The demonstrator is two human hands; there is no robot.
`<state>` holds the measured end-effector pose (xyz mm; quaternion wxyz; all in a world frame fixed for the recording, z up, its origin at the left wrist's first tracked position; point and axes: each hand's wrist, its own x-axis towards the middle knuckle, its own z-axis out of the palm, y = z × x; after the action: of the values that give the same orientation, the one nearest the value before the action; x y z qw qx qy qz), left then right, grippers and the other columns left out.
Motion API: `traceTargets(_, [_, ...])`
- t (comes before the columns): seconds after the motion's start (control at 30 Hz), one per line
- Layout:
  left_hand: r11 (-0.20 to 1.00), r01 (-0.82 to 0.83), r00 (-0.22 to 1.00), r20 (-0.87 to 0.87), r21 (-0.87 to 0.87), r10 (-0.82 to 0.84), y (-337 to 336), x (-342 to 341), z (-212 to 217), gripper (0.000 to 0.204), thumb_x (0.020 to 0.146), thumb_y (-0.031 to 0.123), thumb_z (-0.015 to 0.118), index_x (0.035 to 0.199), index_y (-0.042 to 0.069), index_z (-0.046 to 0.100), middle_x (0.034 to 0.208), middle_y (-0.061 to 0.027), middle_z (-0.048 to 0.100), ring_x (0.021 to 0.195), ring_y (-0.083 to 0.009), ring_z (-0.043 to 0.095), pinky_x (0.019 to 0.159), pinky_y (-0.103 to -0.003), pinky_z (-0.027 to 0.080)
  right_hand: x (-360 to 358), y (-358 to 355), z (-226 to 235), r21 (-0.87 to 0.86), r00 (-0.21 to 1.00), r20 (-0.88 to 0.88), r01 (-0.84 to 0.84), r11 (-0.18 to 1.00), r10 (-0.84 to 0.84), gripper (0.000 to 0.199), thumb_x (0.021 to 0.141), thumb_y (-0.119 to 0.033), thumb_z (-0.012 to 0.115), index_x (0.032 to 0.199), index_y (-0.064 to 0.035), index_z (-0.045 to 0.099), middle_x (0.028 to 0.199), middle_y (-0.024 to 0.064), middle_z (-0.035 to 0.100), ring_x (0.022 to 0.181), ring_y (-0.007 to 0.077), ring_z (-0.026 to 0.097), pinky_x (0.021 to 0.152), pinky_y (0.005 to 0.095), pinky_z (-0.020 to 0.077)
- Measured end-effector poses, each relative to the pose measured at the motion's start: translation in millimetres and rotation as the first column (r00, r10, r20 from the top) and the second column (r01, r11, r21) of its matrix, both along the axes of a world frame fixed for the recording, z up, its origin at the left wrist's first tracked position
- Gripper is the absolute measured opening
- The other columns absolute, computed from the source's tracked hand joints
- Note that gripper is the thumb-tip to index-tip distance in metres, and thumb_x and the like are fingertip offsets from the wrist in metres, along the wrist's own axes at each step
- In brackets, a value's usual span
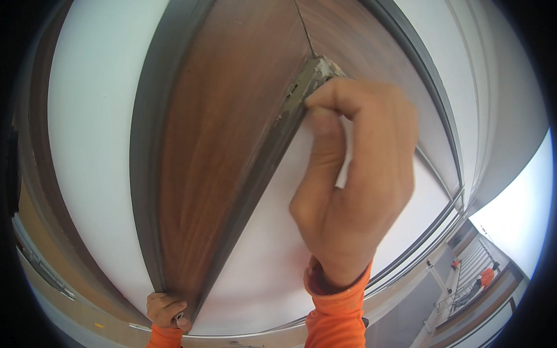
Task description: The person uses a small abrasive pad to scrub and wipe a narrow window frame or trim. They repeatedly rub the same section of the frame, focusing on a small area along the edge.
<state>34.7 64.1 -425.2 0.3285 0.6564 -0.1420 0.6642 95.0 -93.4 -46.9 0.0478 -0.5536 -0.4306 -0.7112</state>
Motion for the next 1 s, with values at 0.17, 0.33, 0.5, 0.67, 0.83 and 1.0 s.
traceTargets(0.17, [1.0,-0.003,1.0,0.021,0.01,0.003,4,1,-8,0.024,0.09,0.036,0.056,0.084,0.014,0.065,0.07,0.0009,0.064,0.057,-0.0164,0.055,0.062,-0.032,0.042,-11,14,2,0.043,0.995,-0.081,0.062,0.997,-0.059,0.005,0.099,0.0,0.059,0.099,0.0008,0.063,0.088,0.0071,0.065,0.08,0.0141,0.062,0.078,0.0275,0.0511])
traceTargets(0.33, [0.998,0.05,0.998,0.045,0.037,-0.051,14,3,-13,0.024,0.087,0.036,0.058,0.083,0.013,0.065,0.07,0.0008,0.064,0.056,-0.0161,0.055,0.06,-0.032,0.041,-18,16,2,-0.051,0.979,-0.022,0.203,0.978,-0.204,0.005,0.1,-0.002,0.059,0.1,0.0003,0.063,0.087,0.0072,0.065,0.078,0.0136,0.062,0.076,0.0272,0.0514])
traceTargets(0.5, [0.997,0.063,0.998,0.028,0.051,-0.065,18,-4,-6,0.025,0.086,0.037,0.058,0.084,0.013,0.065,0.067,0.0017,0.06,0.053,-0.0156,0.052,0.058,-0.032,0.039,-32,15,13,-0.051,0.975,-0.145,0.161,0.986,-0.167,0.01,0.103,-0.008,0.056,0.103,0.0011,0.061,0.086,0.0069,0.063,0.078,0.0138,0.061,0.075,0.0276,0.0516])
traceTargets(0.67, [0.997,0.067,0.996,0.056,0.033,-0.069,21,-9,-12,0.026,0.086,0.037,0.058,0.085,0.012,0.064,0.065,0.0015,0.057,0.051,-0.0153,0.051,0.057,-0.032,0.039,-41,20,13,-0.111,0.949,-0.127,0.276,0.955,-0.289,0.01,0.104,-0.008,0.054,0.103,0.0008,0.06,0.086,0.0068,0.062,0.078,0.0135,0.061,0.075,0.0278,0.0509])
traceTargets(0.83, [0.997,0.067,0.994,0.084,0.024,-0.069,24,-9,-2,0.026,0.086,0.037,0.057,0.084,0.012,0.064,0.063,0.0012,0.056,0.051,-0.0152,0.05,0.057,-0.032,0.038,-56,15,27,-0.247,0.913,-0.149,0.337,0.908,-0.38,0.011,0.104,-0.008,0.053,0.103,-0.0002,0.06,0.087,0.0069,0.062,0.079,0.0131,0.06,0.075,0.0275,0.0497])
traceTargets(1.0, [0.997,0.065,0.985,0.156,0.047,-0.072,23,0,2,0.027,0.088,0.036,0.056,0.091,0.01,0.063,0.064,0.0003,0.055,0.051,-0.0148,0.049,0.053,-0.03,0.036,-48,12,33,-0.162,0.934,-0.249,0.222,0.962,-0.257,0.013,0.106,-0.009,0.051,0.103,-0.0006,0.06,0.085,0.0061,0.062,0.078,0.0127,0.06,0.074,0.0263,0.0486])
